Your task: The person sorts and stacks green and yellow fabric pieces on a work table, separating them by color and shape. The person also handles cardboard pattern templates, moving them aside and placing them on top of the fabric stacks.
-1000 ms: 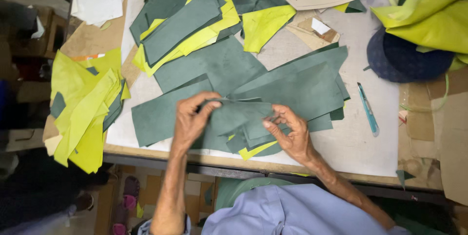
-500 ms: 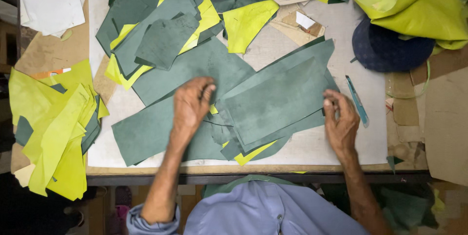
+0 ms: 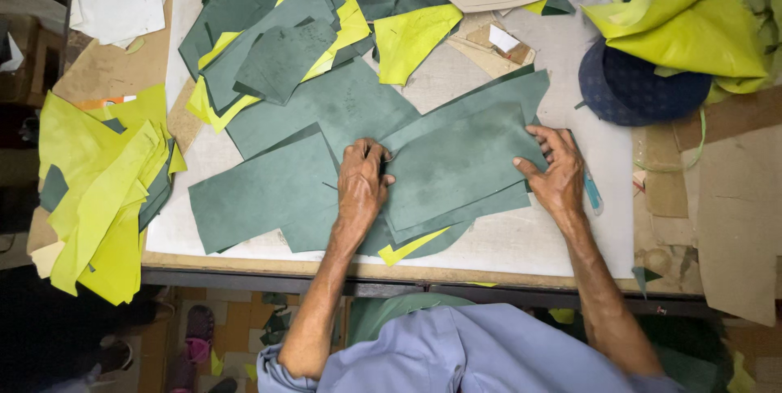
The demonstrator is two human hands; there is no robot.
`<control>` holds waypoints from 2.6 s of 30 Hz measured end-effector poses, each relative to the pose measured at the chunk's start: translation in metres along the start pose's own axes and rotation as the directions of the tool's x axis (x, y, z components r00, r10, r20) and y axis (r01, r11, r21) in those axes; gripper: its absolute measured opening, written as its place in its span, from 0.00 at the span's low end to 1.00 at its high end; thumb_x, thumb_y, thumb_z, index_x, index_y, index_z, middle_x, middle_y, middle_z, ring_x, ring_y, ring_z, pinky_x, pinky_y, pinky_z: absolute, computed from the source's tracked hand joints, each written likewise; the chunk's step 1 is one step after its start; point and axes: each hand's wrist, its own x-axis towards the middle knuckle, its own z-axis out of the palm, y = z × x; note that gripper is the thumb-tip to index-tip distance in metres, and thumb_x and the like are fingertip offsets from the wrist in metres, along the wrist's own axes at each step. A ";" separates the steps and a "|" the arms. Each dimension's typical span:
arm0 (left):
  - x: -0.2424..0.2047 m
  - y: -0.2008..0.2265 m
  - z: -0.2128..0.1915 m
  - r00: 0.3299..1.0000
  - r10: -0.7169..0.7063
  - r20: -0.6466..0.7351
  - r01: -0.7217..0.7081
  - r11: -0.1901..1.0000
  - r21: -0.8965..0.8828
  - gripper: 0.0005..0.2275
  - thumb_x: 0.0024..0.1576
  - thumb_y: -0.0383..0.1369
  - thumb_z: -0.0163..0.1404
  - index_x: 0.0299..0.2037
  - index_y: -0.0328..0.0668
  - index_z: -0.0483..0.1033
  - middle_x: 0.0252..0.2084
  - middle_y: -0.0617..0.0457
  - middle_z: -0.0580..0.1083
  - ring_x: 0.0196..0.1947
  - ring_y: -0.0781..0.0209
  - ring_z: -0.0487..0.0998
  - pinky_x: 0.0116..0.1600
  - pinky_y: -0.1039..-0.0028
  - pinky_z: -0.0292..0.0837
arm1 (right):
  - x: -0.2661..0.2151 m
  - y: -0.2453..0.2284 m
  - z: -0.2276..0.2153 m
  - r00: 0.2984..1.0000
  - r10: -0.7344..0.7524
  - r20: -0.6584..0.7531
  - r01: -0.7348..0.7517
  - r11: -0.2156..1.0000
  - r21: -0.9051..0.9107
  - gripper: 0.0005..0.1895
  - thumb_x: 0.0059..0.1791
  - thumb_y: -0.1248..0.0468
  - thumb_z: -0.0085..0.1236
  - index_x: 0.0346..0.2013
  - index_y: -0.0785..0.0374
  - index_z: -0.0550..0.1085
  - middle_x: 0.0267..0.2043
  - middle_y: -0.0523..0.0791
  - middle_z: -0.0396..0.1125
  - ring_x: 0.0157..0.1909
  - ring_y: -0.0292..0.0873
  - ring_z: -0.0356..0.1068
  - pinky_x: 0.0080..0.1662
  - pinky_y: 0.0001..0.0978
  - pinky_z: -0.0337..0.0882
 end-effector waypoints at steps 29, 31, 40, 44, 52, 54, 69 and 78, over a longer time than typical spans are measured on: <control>-0.170 -0.037 -0.128 0.786 -0.602 -0.141 0.547 0.783 -0.295 0.11 0.61 0.29 0.56 0.53 0.43 0.80 0.43 0.38 0.81 0.44 0.49 0.81 0.47 0.66 0.76 | -0.079 -0.118 0.079 0.805 -0.118 0.582 -0.045 0.965 0.259 0.10 0.49 0.68 0.65 0.46 0.63 0.80 0.36 0.48 0.77 0.37 0.40 0.71 0.38 0.32 0.72; -0.176 -0.062 -0.144 0.544 -0.833 0.105 0.835 0.549 0.029 0.11 0.64 0.33 0.54 0.54 0.46 0.84 0.36 0.28 0.79 0.38 0.37 0.78 0.44 0.56 0.74 | -0.079 -0.140 0.074 0.765 -0.217 0.607 0.049 0.958 0.282 0.12 0.48 0.70 0.62 0.47 0.61 0.81 0.37 0.47 0.78 0.35 0.41 0.74 0.37 0.33 0.73; -0.131 -0.150 -0.162 0.950 -0.182 -0.252 0.236 0.950 0.203 0.32 0.48 0.35 0.64 0.64 0.32 0.69 0.73 0.31 0.55 0.74 0.35 0.52 0.72 0.47 0.50 | -0.031 -0.141 -0.059 0.505 -0.466 0.727 0.396 0.873 0.285 0.20 0.43 0.67 0.65 0.50 0.59 0.82 0.44 0.43 0.82 0.40 0.40 0.80 0.42 0.30 0.80; -0.138 -0.158 -0.166 0.920 -0.328 -0.216 0.349 0.935 0.066 0.35 0.43 0.36 0.67 0.63 0.33 0.69 0.73 0.30 0.54 0.72 0.33 0.53 0.70 0.48 0.51 | -0.044 -0.115 -0.083 0.580 -0.376 0.723 0.446 0.889 0.104 0.17 0.45 0.63 0.65 0.48 0.56 0.84 0.43 0.43 0.81 0.42 0.42 0.80 0.46 0.35 0.78; -0.143 -0.131 -0.128 0.806 -0.468 -0.363 0.493 0.869 -0.025 0.30 0.43 0.36 0.68 0.57 0.35 0.77 0.71 0.36 0.60 0.69 0.37 0.59 0.69 0.51 0.60 | -0.060 -0.115 -0.096 0.540 -0.330 0.774 0.332 0.929 0.164 0.20 0.42 0.60 0.68 0.49 0.56 0.86 0.32 0.40 0.78 0.35 0.38 0.76 0.38 0.32 0.78; -0.137 -0.126 -0.131 0.822 -0.430 -0.374 0.464 0.886 0.002 0.29 0.44 0.36 0.68 0.57 0.35 0.77 0.71 0.37 0.60 0.68 0.37 0.58 0.69 0.50 0.59 | -0.050 -0.142 -0.096 0.418 -0.428 0.801 0.367 0.886 0.282 0.22 0.42 0.62 0.69 0.52 0.60 0.85 0.30 0.40 0.74 0.33 0.37 0.75 0.34 0.32 0.75; -0.196 -0.101 -0.182 0.728 -0.592 0.346 0.685 0.654 -0.321 0.12 0.49 0.36 0.64 0.42 0.43 0.85 0.38 0.50 0.85 0.33 0.60 0.87 0.42 0.66 0.80 | -0.054 -0.239 0.068 0.871 -0.022 0.492 -0.084 0.978 0.192 0.13 0.41 0.64 0.72 0.37 0.65 0.79 0.27 0.41 0.73 0.27 0.28 0.67 0.28 0.23 0.68; -0.199 -0.135 -0.132 0.533 -0.846 0.016 0.678 0.415 -0.606 0.11 0.57 0.28 0.57 0.49 0.35 0.83 0.35 0.50 0.82 0.32 0.68 0.75 0.37 0.73 0.71 | -0.065 -0.168 0.178 0.884 0.095 0.457 -0.355 0.773 0.526 0.12 0.47 0.62 0.64 0.41 0.66 0.76 0.32 0.38 0.76 0.31 0.26 0.71 0.34 0.18 0.70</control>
